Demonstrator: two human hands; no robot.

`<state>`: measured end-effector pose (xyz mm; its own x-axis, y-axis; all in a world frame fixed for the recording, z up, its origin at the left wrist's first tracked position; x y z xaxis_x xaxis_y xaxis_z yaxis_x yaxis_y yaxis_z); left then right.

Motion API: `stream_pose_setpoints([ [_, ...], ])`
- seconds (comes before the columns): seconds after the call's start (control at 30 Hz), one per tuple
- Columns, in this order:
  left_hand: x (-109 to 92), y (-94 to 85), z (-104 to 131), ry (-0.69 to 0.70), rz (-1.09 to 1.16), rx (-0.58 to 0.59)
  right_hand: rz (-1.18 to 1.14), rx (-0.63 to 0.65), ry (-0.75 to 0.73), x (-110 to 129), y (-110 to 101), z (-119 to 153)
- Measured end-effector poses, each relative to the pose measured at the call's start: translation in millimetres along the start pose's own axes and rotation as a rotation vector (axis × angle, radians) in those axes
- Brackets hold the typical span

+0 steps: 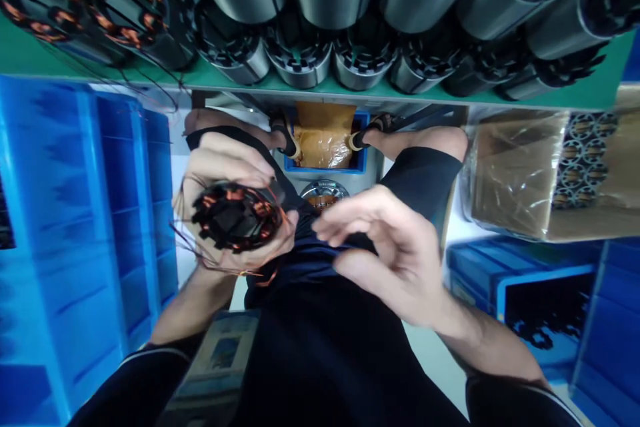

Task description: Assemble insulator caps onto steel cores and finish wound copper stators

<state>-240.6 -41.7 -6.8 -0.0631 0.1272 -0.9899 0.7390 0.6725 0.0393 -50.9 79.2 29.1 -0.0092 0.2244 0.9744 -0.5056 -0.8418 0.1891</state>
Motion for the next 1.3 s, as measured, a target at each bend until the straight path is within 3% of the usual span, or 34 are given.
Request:
stream_pose_setpoints([
  [0.13, -26.7, 3.0, 0.7, 0.401, -0.237, 0.046, -0.172, 0.022, 0.233, -3.4, 18.7, -22.1],
  [0.17, -29.5, 2.9, 1.7, 0.458, -0.265, 0.033, -0.214, 0.027, 0.270, -4.5, 19.4, -24.8],
  [0.27, -26.4, -0.2, 2.8, 0.460, -0.196, 0.055, -0.313, 0.090, 0.377, -11.1, 16.3, -22.8],
  [0.33, -17.6, 1.8, 3.8, 0.302, -0.048, 0.166, -0.345, 0.118, 0.427, -17.6, 12.0, -16.0],
  [0.4, -4.8, 9.2, 9.0, -0.010, 0.252, 0.264, -0.353, 0.114, 0.450, -25.3, 9.5, -8.0],
  [0.5, 13.4, 31.2, 31.5, -0.578, 0.764, 0.254, -0.284, 0.102, 0.416, -33.7, 11.7, 1.9],
  [0.57, 17.5, 44.2, 44.0, -0.742, 0.930, 0.227, -0.184, 0.105, 0.359, -34.0, 14.6, 6.3],
  [0.63, 19.4, 47.2, 46.1, -0.685, 0.927, 0.226, -0.096, 0.127, 0.292, -29.2, 17.1, 9.2],
  [0.77, 11.9, 27.8, 35.1, -0.280, 0.599, 0.281, 0.033, 0.162, 0.158, -11.7, 15.4, 10.4],
  [0.83, 3.9, 14.8, 30.7, -0.143, 0.413, 0.289, 0.115, 0.165, 0.082, -2.4, 11.5, 9.4],
  [0.9, -3.3, 8.1, 28.4, -0.109, 0.310, 0.329, 0.183, 0.172, 0.018, 4.2, 7.6, 9.2],
  [1.0, -7.0, 13.7, 28.5, -0.194, 0.345, 0.427, 0.252, 0.169, -0.019, 3.4, 3.3, 12.4],
  [1.07, -8.4, 20.1, 27.2, -0.159, 0.380, 0.390, 0.297, 0.160, -0.013, -5.8, 3.9, 16.4],
  [1.2, -12.3, 30.3, 30.6, 0.119, 0.248, 0.206, 0.284, 0.227, 0.028, -37.5, 13.6, 19.8],
  [1.3, -8.7, 36.0, 38.9, 0.082, 0.258, 0.231, 0.250, 0.291, 0.064, -52.4, 7.7, 11.5],
])
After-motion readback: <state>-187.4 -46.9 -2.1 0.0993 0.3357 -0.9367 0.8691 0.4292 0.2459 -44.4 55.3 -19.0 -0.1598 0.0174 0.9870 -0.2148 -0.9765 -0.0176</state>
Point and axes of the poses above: each hand's wrist, its own z-axis away from the middle knuckle, its own y-axis out of the palm, x = y × z, the point moved 6 cm from there along -z, towards the middle knuckle, and after that the axes turned 2 degrees about x, right-handed, at the moved point
